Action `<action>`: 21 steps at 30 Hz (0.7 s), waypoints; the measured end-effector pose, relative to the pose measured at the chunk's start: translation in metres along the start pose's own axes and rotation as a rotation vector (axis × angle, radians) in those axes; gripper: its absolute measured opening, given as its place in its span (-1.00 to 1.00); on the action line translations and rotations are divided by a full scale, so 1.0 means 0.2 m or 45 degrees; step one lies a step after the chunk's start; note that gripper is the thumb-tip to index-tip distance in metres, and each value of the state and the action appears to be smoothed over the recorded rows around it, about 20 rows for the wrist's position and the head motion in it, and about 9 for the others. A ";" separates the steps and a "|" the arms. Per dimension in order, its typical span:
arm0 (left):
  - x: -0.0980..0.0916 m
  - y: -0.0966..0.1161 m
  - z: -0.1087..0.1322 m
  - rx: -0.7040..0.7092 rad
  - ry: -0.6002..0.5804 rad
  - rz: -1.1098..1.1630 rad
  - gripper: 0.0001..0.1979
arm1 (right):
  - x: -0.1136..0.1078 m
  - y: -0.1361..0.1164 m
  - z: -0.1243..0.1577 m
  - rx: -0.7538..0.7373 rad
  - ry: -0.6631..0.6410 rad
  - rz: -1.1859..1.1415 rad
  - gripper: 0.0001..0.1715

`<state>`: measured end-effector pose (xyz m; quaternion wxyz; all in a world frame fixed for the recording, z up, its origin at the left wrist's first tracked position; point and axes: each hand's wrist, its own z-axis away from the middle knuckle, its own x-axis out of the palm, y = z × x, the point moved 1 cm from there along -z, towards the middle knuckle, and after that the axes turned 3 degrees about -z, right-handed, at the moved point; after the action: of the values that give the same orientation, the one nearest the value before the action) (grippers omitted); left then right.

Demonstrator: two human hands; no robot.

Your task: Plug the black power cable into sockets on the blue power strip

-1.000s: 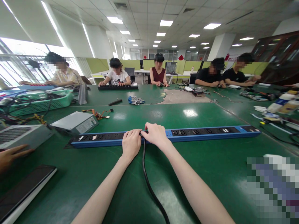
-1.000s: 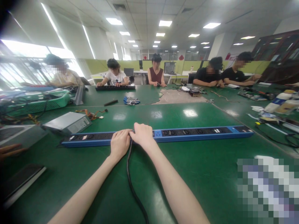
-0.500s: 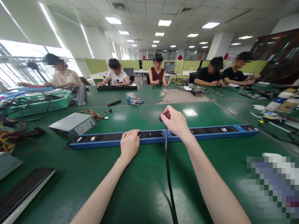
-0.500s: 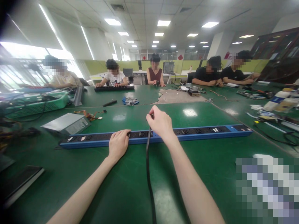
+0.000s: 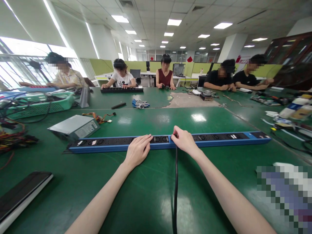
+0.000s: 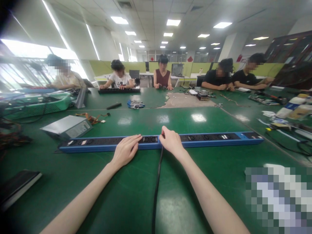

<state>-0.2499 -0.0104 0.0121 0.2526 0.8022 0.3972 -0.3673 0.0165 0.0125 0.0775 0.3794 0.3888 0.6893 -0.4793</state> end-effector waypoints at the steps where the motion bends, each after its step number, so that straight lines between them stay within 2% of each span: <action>1: 0.00 0.00 0.00 0.000 0.000 -0.001 -0.54 | 0.00 -0.02 0.01 -0.008 -0.005 0.035 -0.82; 7: 0.00 0.02 0.00 -0.018 0.019 0.000 -0.54 | 0.00 -0.09 0.04 -0.019 -0.045 0.173 -0.80; 11: 0.03 0.17 -0.02 -0.022 0.021 0.002 -0.49 | 0.00 -0.09 0.04 -0.044 -0.042 0.176 -0.79; 16: 0.13 0.37 -0.08 -0.003 -0.001 -0.028 -0.44 | -0.01 -0.06 0.03 -0.023 -0.071 0.164 -0.78; 21: 0.21 0.43 -0.13 -0.060 0.032 -0.077 -0.46 | 0.00 -0.04 0.04 -0.062 -0.048 0.126 -0.79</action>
<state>-0.1518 -0.0206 0.0043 0.2551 0.7881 0.4330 -0.3553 0.0098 0.0038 0.0787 0.4250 0.4040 0.6734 -0.4502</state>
